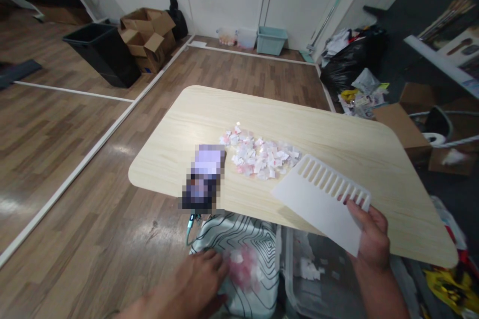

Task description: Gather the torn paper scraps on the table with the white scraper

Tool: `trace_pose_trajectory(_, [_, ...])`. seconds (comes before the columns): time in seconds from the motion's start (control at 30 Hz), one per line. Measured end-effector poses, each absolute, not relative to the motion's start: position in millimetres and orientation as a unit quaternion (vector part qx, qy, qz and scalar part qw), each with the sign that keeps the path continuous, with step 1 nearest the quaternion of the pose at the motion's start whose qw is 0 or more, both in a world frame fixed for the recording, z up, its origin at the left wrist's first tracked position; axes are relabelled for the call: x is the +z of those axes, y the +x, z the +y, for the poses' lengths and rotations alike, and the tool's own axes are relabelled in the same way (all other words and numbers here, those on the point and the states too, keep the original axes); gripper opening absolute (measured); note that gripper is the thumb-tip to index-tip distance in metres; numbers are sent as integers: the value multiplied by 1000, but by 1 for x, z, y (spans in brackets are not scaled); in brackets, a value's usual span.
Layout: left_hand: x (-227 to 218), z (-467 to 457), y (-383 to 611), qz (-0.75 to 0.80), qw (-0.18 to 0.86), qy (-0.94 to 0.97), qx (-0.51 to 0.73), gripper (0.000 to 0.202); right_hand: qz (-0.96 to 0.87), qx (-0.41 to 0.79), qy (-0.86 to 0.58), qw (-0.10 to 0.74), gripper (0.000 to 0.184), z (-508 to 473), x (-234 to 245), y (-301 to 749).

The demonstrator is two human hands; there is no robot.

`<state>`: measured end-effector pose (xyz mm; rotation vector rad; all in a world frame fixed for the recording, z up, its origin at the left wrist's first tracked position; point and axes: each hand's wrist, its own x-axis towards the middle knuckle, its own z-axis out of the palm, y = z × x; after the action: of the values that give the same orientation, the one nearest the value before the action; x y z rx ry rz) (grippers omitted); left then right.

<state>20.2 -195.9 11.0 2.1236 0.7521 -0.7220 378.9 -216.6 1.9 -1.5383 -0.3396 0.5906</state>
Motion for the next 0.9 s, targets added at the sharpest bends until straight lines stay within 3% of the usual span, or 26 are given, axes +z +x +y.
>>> trace_pose_trajectory(0.43, [8, -187, 18, 322, 386, 829, -245, 31, -125, 225, -671, 695, 43, -222, -12, 369])
trace_pose_trajectory(0.57, [21, -185, 2, 289, 436, 842, -131, 24, -141, 227, -663, 699, 42, -223, -14, 370])
trace_pose_trajectory(0.67, [39, -157, -26, 337, 463, 820, 4, 44, -149, 224, -659, 703, 41, -221, -14, 371])
trace_pose_trajectory(0.77, [46, -95, -56, 468, 365, 784, 180, 58, -149, 219, -659, 704, 42, -220, -13, 373])
trace_pose_trajectory(0.9, [31, 6, -75, 598, 272, 703, 272, 61, -144, 225, -666, 696, 44, -221, -11, 375])
